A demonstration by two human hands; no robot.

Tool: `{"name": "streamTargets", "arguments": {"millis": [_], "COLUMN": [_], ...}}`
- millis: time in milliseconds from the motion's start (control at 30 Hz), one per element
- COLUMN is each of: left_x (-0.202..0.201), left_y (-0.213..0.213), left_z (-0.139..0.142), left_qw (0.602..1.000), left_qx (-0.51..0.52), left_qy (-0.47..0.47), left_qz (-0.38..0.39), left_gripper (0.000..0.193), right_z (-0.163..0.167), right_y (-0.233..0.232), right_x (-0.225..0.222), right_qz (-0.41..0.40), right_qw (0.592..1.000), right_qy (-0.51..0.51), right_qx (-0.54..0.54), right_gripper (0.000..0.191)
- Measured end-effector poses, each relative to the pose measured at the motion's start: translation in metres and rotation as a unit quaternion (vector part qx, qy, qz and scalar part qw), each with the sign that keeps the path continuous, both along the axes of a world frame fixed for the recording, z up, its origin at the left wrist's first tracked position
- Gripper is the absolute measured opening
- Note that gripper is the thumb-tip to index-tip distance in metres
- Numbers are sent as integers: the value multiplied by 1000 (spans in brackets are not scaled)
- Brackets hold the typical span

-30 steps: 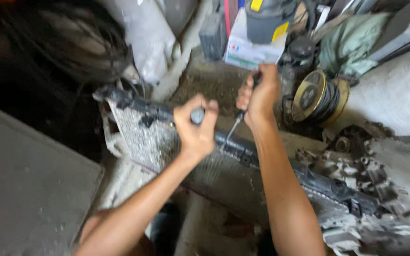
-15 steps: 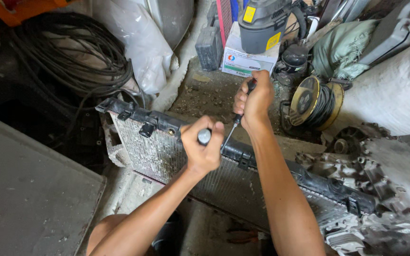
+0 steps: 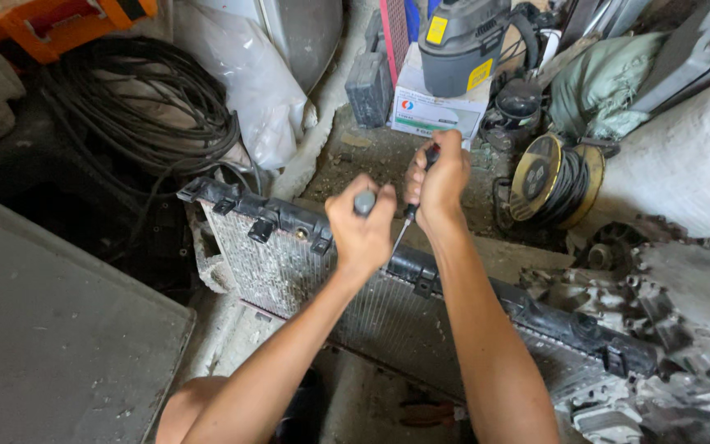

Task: The person uses pliers to remove a plastic clip from a car radiator, then uses a screwdriver to pry and remove additional clips along the top edge. The radiator remains on the floor throughout the clip.

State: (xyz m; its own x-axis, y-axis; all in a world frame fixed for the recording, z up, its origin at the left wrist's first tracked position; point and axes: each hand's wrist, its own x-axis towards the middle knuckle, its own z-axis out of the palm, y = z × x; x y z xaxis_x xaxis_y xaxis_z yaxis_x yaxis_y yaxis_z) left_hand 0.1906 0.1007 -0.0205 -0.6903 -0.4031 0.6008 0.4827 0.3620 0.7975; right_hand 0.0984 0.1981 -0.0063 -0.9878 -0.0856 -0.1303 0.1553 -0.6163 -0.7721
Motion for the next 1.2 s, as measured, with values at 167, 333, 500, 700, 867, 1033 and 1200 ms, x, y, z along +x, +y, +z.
{"name": "streamTargets", "arguments": {"millis": [167, 333, 500, 700, 867, 1033, 1200], "left_x": [-40, -47, -47, -47, -50, -53, -53], "left_y": [6, 14, 15, 16, 17, 17, 17], "left_z": [14, 25, 30, 37, 40, 40, 45], "left_qw": [1000, 981, 985, 975, 973, 977, 973], "left_qx": [8, 140, 124, 153, 158, 139, 139], "left_qy": [-14, -75, -74, -107, -125, -130, -161], "left_qz": [-7, -109, -95, -117, -116, -96, -94], "left_gripper": [23, 20, 18, 20, 23, 24, 24], "right_z": [-3, -8, -9, -6, -8, -10, -10], "right_y": [-1, 0, 1, 2, 1, 2, 3], "right_x": [0, -3, -3, -3, -5, -7, -8], "right_qz": [-22, -31, -31, -42, -39, -36, -24], "right_qw": [999, 999, 999, 999, 999, 999, 999], "right_qy": [25, 34, 33, 23, 27, 26, 21], "right_qx": [14, 23, 8, 14, 0, -9, -13], "right_gripper": [40, 43, 41, 40, 40, 41, 43]}}
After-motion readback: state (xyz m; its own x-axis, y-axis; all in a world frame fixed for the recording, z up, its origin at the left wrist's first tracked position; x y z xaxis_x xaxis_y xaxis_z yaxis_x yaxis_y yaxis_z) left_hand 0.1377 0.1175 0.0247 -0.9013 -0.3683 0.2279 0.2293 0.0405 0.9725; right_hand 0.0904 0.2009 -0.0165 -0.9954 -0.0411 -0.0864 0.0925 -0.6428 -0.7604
